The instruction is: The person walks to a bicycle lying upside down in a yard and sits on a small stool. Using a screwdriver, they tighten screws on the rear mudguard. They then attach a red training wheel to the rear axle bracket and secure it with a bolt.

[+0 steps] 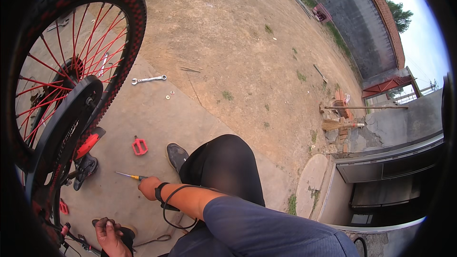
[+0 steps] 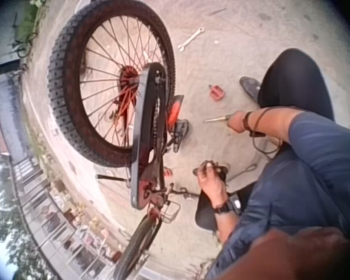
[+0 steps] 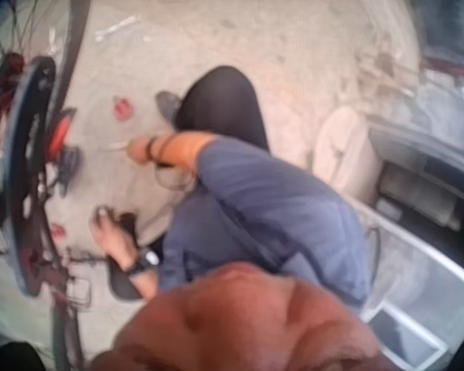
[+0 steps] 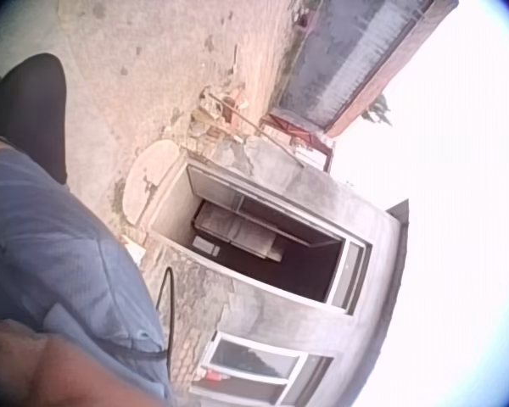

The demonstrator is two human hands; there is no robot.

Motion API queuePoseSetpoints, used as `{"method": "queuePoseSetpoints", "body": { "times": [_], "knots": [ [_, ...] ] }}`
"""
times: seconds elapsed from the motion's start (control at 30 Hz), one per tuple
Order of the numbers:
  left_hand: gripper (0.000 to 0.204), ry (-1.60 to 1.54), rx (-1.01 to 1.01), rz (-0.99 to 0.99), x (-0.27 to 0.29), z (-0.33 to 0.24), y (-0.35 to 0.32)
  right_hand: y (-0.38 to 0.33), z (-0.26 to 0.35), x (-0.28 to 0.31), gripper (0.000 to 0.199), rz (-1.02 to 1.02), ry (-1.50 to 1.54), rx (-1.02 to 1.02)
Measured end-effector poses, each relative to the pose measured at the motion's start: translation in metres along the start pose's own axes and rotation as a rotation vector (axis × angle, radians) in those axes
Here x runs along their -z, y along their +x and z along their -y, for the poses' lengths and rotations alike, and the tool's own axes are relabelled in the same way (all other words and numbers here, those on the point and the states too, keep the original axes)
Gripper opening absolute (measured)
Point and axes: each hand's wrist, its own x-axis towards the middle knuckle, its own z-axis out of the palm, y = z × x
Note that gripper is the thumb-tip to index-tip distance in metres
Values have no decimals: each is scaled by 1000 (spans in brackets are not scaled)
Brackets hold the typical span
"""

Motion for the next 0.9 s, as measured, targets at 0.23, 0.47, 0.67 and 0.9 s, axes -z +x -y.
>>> {"method": "queuePoseSetpoints", "body": {
  "times": [0.23, 0.47, 0.67, 0.9],
  "knots": [
    [40, 113, -47, -5, -2, -9, -5, 0, 1, 1, 24, 11, -10, 4],
    [38, 65, -25, -2, 0, -6, -4, -2, 1, 4, 25, 20, -12, 6],
    [37, 57, -34, -9, 2, -3, -4, -3, 2, 6, 26, 19, -16, 7],
    [38, 82, -25, 3, 2, -7, -5, -4, 3, 7, 26, 30, -24, 5]
  ]
}}
